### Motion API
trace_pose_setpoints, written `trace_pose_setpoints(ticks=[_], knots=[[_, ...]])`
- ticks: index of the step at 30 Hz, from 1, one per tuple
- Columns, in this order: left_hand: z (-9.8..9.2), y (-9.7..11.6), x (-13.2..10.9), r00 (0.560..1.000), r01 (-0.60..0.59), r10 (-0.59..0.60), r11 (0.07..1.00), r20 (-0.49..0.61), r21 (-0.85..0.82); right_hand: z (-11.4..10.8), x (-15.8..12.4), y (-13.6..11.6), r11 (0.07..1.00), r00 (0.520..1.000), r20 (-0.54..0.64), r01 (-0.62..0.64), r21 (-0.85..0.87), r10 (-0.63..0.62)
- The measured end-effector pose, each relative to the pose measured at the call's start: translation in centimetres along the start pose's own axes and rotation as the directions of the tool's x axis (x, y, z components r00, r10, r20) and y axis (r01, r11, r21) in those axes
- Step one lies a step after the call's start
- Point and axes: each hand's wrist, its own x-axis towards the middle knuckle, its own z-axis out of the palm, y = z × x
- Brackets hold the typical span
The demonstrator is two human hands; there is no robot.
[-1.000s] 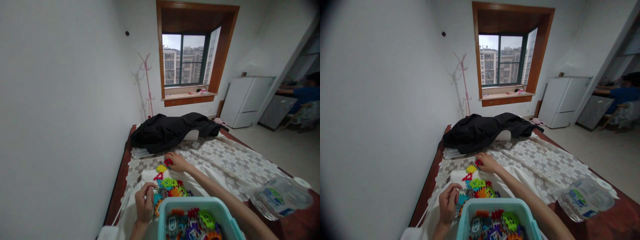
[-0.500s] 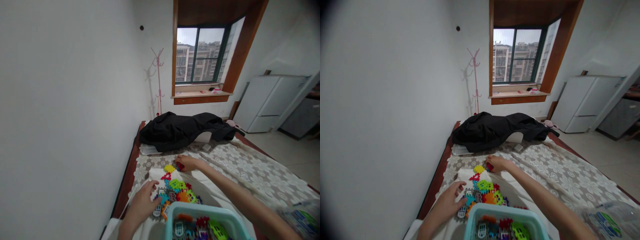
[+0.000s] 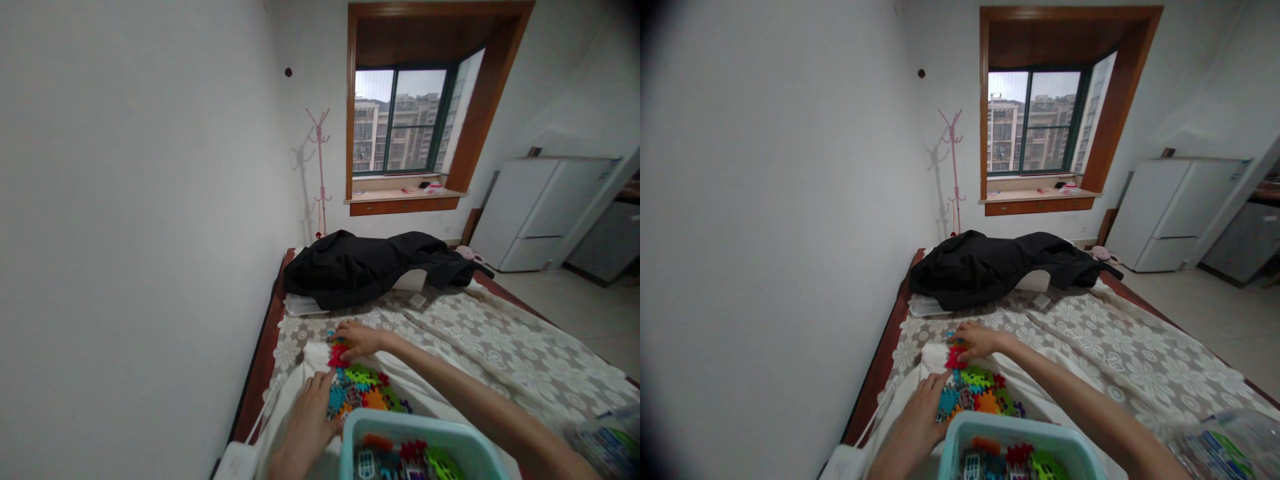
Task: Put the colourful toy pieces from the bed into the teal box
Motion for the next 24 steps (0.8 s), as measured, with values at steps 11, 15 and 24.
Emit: trace_pose_setpoints(ticks=[11, 15, 24], knots=[[5.0, -2.0, 2.7, 0.983, -0.035, -0.005, 0.976, -0.184, -0.213, 1.9, -0.5, 0.0, 0.998, 0.99, -0.137, 0.039, 0.048, -0.032], [7.2, -3.6, 4.8, 0.954, -0.041, -0.034, 0.969, -0.296, -0.243, 2.0, -1.5, -0.3, 0.999, 0.989, -0.145, 0.045, 0.025, -0.041], [9.3, -7.2, 8.3, 0.926, -0.164, 0.021, 0.922, -0.378, -0.35, 1.6, -2.7, -1.3, 0.961, 0.981, -0.089, 0.148, -0.235, -0.173]])
